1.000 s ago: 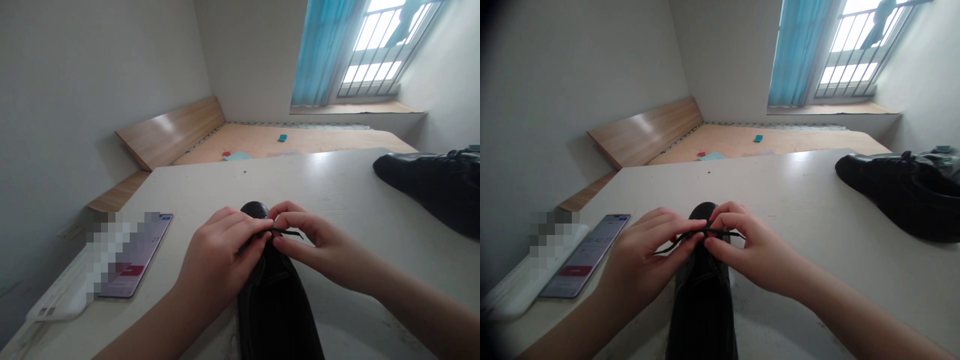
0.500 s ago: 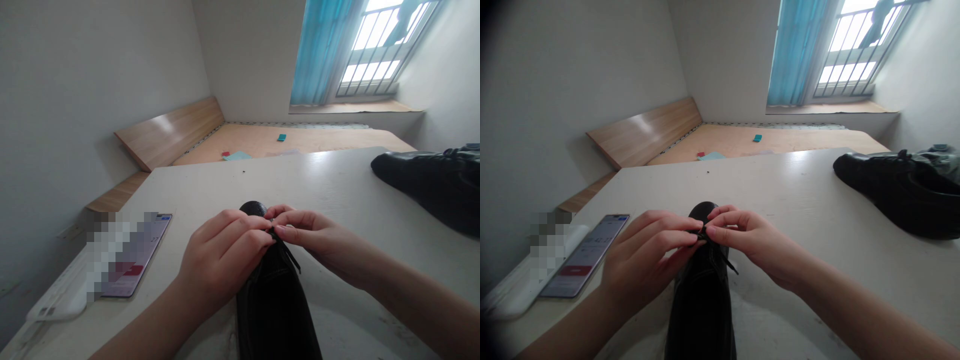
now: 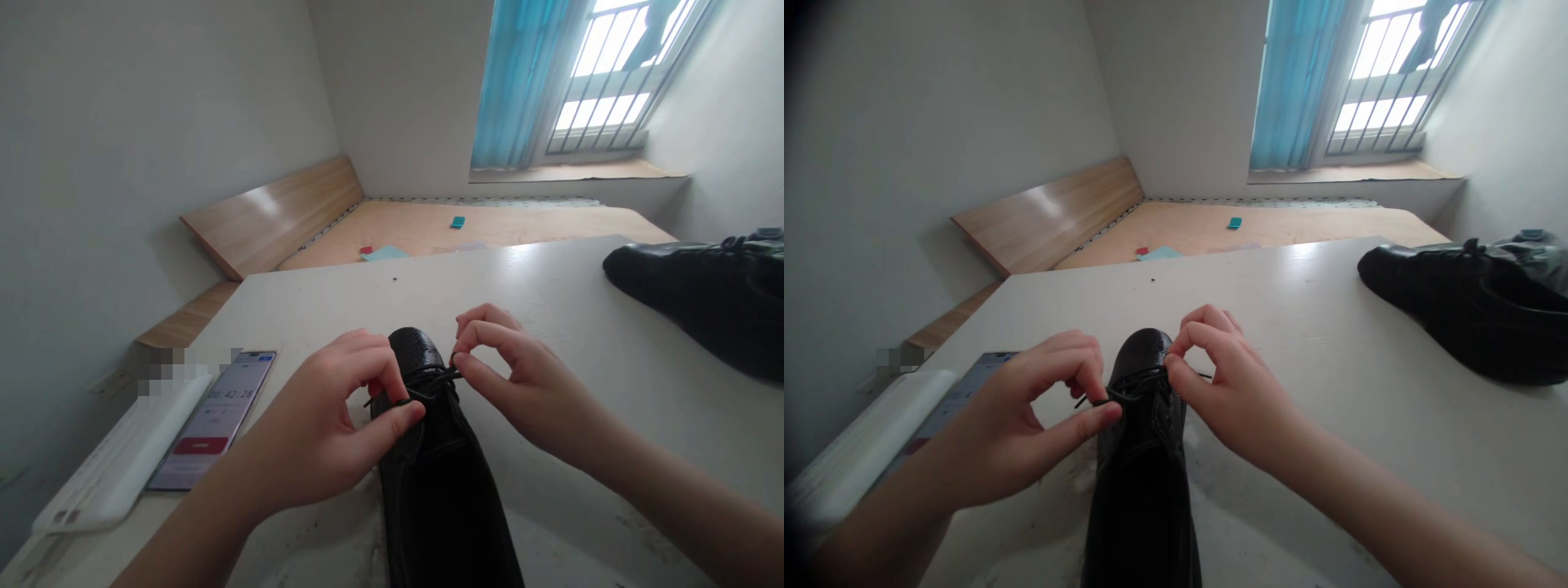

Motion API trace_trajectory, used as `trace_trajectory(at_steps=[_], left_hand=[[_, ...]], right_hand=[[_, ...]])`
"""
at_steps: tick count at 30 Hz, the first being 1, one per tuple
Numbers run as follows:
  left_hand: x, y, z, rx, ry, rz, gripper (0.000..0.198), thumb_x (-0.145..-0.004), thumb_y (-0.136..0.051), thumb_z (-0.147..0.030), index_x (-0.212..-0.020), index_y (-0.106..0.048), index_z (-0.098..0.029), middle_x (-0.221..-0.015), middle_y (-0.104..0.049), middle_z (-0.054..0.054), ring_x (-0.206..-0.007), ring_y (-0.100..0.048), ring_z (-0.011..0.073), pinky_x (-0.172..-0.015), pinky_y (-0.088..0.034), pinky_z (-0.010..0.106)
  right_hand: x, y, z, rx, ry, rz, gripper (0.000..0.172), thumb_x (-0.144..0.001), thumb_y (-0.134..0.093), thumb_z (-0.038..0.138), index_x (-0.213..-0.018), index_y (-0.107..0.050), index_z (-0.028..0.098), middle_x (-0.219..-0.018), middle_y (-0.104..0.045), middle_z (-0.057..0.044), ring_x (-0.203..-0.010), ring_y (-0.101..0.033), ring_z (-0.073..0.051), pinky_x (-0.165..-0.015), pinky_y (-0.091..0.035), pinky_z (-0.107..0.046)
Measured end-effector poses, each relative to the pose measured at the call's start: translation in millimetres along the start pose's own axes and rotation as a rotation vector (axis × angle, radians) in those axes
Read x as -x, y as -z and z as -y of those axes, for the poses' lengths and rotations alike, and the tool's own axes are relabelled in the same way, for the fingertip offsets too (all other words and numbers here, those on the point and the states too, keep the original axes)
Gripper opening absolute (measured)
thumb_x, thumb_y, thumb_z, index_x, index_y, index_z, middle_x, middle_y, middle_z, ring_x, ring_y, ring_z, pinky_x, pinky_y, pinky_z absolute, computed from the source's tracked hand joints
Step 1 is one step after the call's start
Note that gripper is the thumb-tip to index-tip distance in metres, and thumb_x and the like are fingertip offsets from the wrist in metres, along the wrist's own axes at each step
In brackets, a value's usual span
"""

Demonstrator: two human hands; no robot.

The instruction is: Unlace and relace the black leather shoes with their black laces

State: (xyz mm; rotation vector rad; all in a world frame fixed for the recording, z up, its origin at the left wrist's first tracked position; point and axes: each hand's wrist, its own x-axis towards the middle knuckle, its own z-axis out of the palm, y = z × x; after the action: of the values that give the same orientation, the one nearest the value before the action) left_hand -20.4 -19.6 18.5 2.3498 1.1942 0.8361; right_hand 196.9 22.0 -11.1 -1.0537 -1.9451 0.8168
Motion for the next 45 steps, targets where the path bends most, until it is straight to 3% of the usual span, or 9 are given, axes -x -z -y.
trace_trajectory(at_steps=[7,13,18,20,24,31,40,45], left_hand=[[-2.6,-5.9,-4.2,0.077,0.067,-0.018,0.014,-0.077,-0.061,-0.007,-0.075,-0.060,-0.021,-0.071,-0.052,-0.004,-0.071,-0.051,0.0112,-0.066,-0.042,0.023],[-0.4,-5.5,-4.9,0.221,0.107,0.086,0.017,-0.076,-0.059,-0.007,-0.077,-0.065,-0.022,-0.068,-0.051,-0.005,-0.063,-0.049,0.0089,-0.060,-0.042,0.020],[3.3,-5.2,-4.6,0.219,0.162,0.154,0.009,-0.077,-0.053,-0.012,-0.077,-0.056,-0.021,-0.068,-0.047,-0.004,-0.062,-0.044,0.0104,-0.056,-0.039,0.022],[2.9,-6.2,-3.8,0.199,0.153,0.155,0.005,-0.079,-0.054,-0.018,-0.076,-0.052,-0.021,-0.069,-0.047,-0.004,-0.064,-0.044,0.0110,-0.056,-0.038,0.023],[-1.7,-7.0,-1.8,0.150,0.184,0.209,0.026,-0.091,-0.050,-0.030,-0.068,-0.044,-0.020,-0.064,-0.046,-0.005,-0.060,-0.043,0.0101,-0.055,-0.034,0.023],[-4.9,-6.7,-3.7,-0.110,0.209,0.184,0.038,-0.094,-0.041,-0.035,-0.060,-0.042,-0.019,-0.058,-0.049,-0.003,-0.058,-0.044,0.0125,-0.055,-0.027,0.028],[-5.3,-2.6,5.9,0.014,0.280,0.305,0.039,-0.097,-0.039,-0.038,-0.064,-0.040,-0.019,-0.061,-0.044,-0.004,-0.060,-0.044,0.0122,-0.057,-0.030,0.027],[-8.3,-3.1,15.1,0.212,0.341,0.283,0.043,-0.098,-0.038,-0.049,-0.068,-0.045,-0.019,-0.065,-0.045,-0.003,-0.064,-0.044,0.0129,-0.059,-0.034,0.026]], right_hand=[[-1.2,0.5,1.6,-0.196,-0.101,0.054,0.020,-0.084,-0.057,0.030,-0.068,-0.052,0.021,-0.092,-0.051,-0.002,-0.092,-0.051,-0.018,-0.087,-0.035,-0.034],[4.2,-1.8,9.8,-0.650,-0.312,0.225,0.014,-0.084,-0.054,0.032,-0.076,-0.058,0.021,-0.100,-0.052,-0.003,-0.105,-0.048,-0.021,-0.096,-0.033,-0.036],[4.6,2.0,8.8,-0.649,-0.297,0.390,0.029,-0.088,-0.059,0.042,-0.071,-0.061,0.019,-0.106,-0.050,-0.004,-0.102,-0.048,-0.020,-0.096,-0.035,-0.035],[3.6,2.8,5.8,-0.681,-0.314,0.382,0.028,-0.086,-0.064,0.044,-0.074,-0.063,0.019,-0.106,-0.051,-0.003,-0.104,-0.047,-0.020,-0.098,-0.034,-0.035],[1.5,1.9,0.1,-0.783,-0.435,0.296,0.020,-0.082,-0.068,0.038,-0.078,-0.064,0.020,-0.098,-0.054,-0.001,-0.100,-0.047,-0.019,-0.096,-0.032,-0.034],[-0.9,2.7,0.0,-0.811,-0.503,0.293,0.018,-0.077,-0.069,0.034,-0.072,-0.060,0.020,-0.084,-0.051,0.000,-0.090,-0.043,-0.019,-0.086,-0.032,-0.033],[-2.8,5.1,-8.5,-0.828,-0.511,0.336,0.018,-0.076,-0.071,0.036,-0.074,-0.064,0.020,-0.087,-0.054,-0.001,-0.093,-0.046,-0.019,-0.087,-0.036,-0.033],[-8.0,12.0,-10.4,-0.492,-0.332,0.349,0.030,-0.085,-0.062,0.047,-0.071,-0.057,0.020,-0.089,-0.052,-0.001,-0.091,-0.047,-0.019,-0.087,-0.036,-0.033]])
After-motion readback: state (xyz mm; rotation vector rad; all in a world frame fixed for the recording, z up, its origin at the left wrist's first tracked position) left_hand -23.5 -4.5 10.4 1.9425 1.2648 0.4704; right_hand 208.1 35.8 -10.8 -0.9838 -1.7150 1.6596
